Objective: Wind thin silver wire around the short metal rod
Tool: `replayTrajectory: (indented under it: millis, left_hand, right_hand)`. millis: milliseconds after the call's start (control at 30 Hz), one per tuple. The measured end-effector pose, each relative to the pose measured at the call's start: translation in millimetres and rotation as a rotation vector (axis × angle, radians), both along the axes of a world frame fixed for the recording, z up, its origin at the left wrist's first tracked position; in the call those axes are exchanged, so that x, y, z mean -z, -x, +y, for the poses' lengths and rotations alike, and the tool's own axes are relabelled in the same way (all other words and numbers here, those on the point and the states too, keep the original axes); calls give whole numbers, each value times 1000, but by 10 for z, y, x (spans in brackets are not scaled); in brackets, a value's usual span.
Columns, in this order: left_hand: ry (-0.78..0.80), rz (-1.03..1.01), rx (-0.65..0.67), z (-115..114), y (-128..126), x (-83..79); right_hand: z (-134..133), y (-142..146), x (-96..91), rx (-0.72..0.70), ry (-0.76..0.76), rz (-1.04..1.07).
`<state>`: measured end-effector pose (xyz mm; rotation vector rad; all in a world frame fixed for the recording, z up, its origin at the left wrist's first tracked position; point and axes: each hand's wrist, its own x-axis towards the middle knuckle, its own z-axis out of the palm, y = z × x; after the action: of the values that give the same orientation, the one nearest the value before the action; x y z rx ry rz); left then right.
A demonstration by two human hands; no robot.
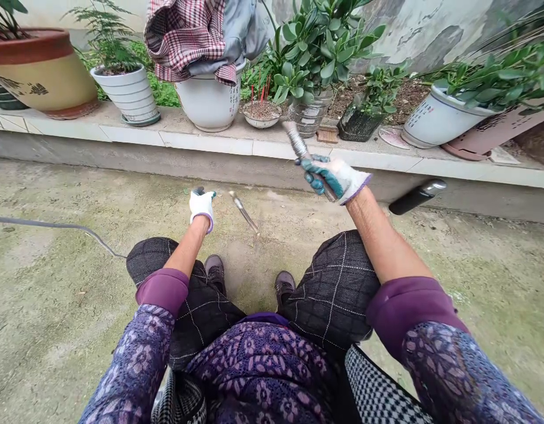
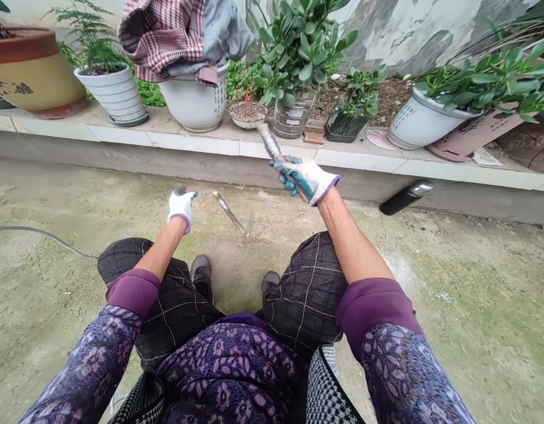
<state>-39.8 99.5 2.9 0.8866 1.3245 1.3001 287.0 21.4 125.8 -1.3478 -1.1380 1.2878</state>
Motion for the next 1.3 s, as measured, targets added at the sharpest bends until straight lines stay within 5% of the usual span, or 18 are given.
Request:
replayTrajectory:
  millis: [100, 267, 400, 600, 1067, 1167, 1300]
  left_hand:
    - [-105, 96, 8, -51, -232, -207]
    - [-7, -46, 554, -211, -716, -643]
    - [106, -173, 772, -310, -756, -801]
    - [49, -62, 659, -353, -575, -897]
    - [-132, 270, 787, -237, -377, -1022]
    - [-136, 301, 822, -174, -375, -940]
    - [-107, 372, 815, -69, -304, -871]
  right_hand:
    - [34, 174, 40, -121, 45, -130]
    - [125, 527, 58, -212, 62, -393]
    - [161, 634, 44, -204, 30, -489]
    - [157, 624, 12, -173, -6, -457]
    - [97, 612, -31, -199, 13, -336]
    - [29, 557, -80, -312, 5, -245]
    - [-89, 443, -141, -641, 24, -229]
